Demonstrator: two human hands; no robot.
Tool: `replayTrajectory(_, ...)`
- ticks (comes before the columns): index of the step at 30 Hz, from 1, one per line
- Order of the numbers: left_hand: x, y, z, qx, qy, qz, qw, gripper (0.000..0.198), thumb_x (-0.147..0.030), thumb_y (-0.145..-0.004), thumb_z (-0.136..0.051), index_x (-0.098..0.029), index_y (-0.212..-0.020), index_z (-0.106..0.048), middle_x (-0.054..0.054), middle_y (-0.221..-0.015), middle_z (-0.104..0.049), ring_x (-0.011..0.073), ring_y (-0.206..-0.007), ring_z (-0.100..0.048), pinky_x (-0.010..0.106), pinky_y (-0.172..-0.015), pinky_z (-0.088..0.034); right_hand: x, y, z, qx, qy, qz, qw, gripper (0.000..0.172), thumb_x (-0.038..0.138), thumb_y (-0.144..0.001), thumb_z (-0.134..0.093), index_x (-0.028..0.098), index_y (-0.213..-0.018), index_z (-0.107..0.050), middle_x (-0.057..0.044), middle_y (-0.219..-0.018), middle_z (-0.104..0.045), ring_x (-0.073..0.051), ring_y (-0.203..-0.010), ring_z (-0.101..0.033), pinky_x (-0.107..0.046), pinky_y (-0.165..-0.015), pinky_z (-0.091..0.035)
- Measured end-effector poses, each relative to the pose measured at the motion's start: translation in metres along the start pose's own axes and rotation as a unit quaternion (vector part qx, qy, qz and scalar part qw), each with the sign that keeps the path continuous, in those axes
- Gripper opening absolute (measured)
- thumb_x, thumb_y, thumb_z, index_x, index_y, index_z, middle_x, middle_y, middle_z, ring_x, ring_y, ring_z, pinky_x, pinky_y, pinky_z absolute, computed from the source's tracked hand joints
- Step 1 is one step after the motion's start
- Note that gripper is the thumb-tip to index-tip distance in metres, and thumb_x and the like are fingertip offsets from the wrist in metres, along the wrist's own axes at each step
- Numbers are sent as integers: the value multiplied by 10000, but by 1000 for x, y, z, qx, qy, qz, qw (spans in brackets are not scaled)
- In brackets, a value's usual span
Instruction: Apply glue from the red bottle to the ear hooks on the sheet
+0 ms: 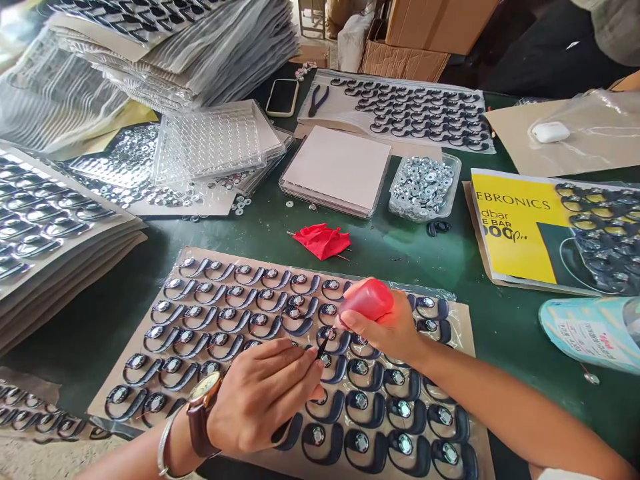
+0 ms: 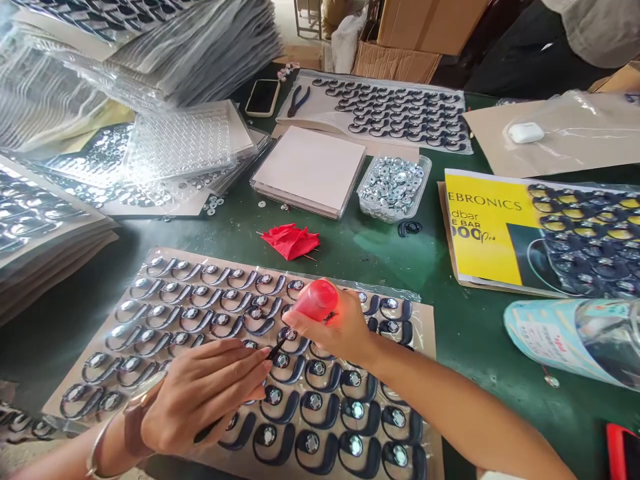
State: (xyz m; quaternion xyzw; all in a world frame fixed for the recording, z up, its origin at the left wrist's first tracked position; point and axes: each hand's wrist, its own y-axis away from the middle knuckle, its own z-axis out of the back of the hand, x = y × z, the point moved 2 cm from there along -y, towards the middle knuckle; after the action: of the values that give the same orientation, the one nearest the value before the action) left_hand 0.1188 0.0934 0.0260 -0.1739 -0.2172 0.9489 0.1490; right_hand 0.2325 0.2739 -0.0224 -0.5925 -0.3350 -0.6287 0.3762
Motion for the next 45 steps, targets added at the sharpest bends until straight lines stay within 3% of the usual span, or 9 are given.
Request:
replayTrajectory(4, -8, 1, -5, 10, -45, -10, 999, 183, -174, -928, -577, -54, -999, -696, 106, -954, -749, 199, -872, -722, 317, -793, -592, 0, 1, -1, 10, 23, 23, 999, 241, 398, -793, -764, 194, -807, -637, -38, -725, -706, -168, -652, -677, -238, -555, -539)
replayTrajectory(8, -16, 3, -6, 14, -90, -15, 996, 182, -155, -937, -564, -59, -1002, -704, 110, -989, -748, 209, -916, -715, 326, -830, -581, 0, 1, -3, 13, 62, 51, 997, 259, 403, -763, -794, 194, -815, -650, -21, -731, -699, -139, -589, -639, -235, -570, -538)
replayTrajectory(15, -18, 5, -9, 24, -85, -9, 996, 179, -160, -934, -579, -60, -1008, -708, 103, -986, -749, 212, -916, -715, 339, -829, -573, 3, 1, -4, 3, 111, 116, 987, 258, 397, -788, -776, 172, -836, -659, -30, -736, -705, -140, -593, -639, -246, -596, -521)
replayTrajectory(27, -17, 6, -7, 23, -61, 2, 998, 196, -162, -927, -590, -55, -1048, -701, 109, -1028, -740, 216, -974, -701, 336, -925, -540, 1, 0, 0, -11, 111, 94, 989, 209, 374, -829, -737, 182, -784, -669, -26, -739, -684, -127, -583, -598, -251, -601, -507)
replayTrajectory(45, -11, 1, -5, 18, -28, 20, 999, 176, -147, -921, -590, -42, -1009, -700, 114, -995, -744, 214, -930, -707, 340, -875, -545, 5, -2, 1, -20, 108, 95, 989, 230, 368, -841, -704, 181, -713, -665, -18, -673, -653, -128, -565, -579, -254, -569, -507)
